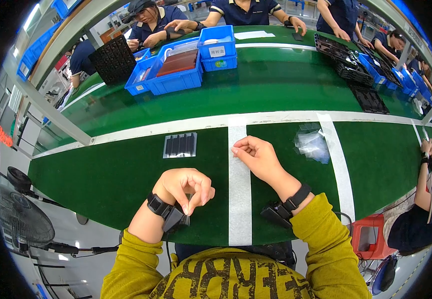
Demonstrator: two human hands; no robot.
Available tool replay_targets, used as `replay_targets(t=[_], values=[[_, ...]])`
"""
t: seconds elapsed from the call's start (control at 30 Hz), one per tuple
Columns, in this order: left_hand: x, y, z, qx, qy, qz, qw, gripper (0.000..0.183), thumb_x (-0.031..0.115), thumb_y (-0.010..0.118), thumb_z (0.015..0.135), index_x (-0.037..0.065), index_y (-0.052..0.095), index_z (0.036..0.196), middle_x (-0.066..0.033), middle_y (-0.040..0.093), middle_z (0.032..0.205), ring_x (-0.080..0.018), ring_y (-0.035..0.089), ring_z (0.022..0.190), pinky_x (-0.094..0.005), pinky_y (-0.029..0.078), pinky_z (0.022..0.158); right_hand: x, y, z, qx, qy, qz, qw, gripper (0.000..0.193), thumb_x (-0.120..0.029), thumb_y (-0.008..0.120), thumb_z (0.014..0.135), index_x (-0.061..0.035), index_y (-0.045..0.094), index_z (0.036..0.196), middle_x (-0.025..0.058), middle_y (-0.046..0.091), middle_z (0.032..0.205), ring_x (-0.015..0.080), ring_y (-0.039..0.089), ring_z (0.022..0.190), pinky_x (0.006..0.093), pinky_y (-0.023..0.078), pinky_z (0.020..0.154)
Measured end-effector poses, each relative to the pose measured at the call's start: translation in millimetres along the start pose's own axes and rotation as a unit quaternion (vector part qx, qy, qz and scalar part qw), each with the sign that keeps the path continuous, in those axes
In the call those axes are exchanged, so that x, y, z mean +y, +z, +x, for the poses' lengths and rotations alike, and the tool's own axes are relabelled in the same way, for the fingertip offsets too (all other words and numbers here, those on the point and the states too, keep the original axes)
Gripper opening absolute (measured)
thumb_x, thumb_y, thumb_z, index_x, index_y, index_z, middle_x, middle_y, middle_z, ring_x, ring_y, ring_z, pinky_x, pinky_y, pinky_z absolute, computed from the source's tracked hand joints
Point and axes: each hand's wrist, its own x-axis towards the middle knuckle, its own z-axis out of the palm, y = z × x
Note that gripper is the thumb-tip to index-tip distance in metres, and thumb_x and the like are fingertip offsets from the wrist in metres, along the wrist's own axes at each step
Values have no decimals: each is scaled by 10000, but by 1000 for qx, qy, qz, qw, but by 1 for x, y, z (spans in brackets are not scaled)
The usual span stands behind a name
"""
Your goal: Assembling small electronic components at a factory production line.
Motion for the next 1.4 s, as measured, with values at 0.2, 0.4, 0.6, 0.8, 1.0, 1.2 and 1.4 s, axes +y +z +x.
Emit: replay_targets(t=[0.2, 0.4, 0.6, 0.8, 1.0, 1.2, 1.4], values=[[0, 3, 14, 192, 31, 15, 981, 313, 5, 697, 696, -3, 530, 961, -58, 607, 701, -104, 502, 657, -252, 380, 674, 2, -2, 1, 1, -5, 12, 1000, 127, -87, 601, 832, 21, 585, 898, 44, 622, 775, 73, 572, 686, 205, 465, 630], [-10, -13, 26, 511, 117, 166, 835, 227, 9, 604, 804, 33, 493, 1001, -44, 590, 878, -111, 564, 808, -240, 454, 751, -1, -1, 0, -34, 11, 22, 999, 176, -114, 612, 827, 18, 588, 941, 54, 624, 796, 72, 565, 690, 210, 465, 626], [-14, -15, 25, 488, 66, 228, 840, 194, -20, 604, 799, 33, 481, 940, -102, 611, 957, -141, 580, 916, -282, 465, 831, -2, 4, -4, -68, -4, -32, 997, 225, -76, 646, 790, 14, 591, 988, 36, 614, 794, 52, 542, 673, 187, 454, 609], [-12, -12, 29, 517, 140, 351, 768, 361, -35, 622, 762, 42, 489, 1089, -76, 516, 1118, -143, 515, 950, -274, 469, 772, 0, -19, 5, 24, -24, -82, 996, 130, -52, 625, 781, 3, 623, 899, 49, 627, 744, 76, 569, 662, 217, 465, 604], [-5, -42, -3, 723, 203, 414, 514, 209, 85, 590, 802, 45, 558, 1005, -46, 568, 973, -157, 527, 890, -285, 397, 734, -11, -129, 18, 340, -92, -284, 892, 137, -58, 608, 745, -3, 641, 865, 102, 654, 735, 157, 623, 676, 257, 482, 629], [-1, -54, -19, 781, 201, 385, 448, 177, 74, 562, 820, 36, 559, 993, -71, 541, 1021, -191, 494, 984, -309, 361, 866, 10, -179, 8, 307, 30, -320, 896, 157, -81, 629, 689, -16, 662, 828, 102, 656, 719, 178, 628, 670, 288, 487, 646], [-3, -52, -20, 758, 191, 422, 460, 130, 53, 562, 808, 24, 566, 934, -85, 532, 998, -214, 499, 978, -320, 347, 907, -3, -156, 4, 274, 77, -464, 839, 149, -76, 622, 658, -27, 668, 791, 133, 633, 807, 272, 603, 742, 345, 477, 721]])
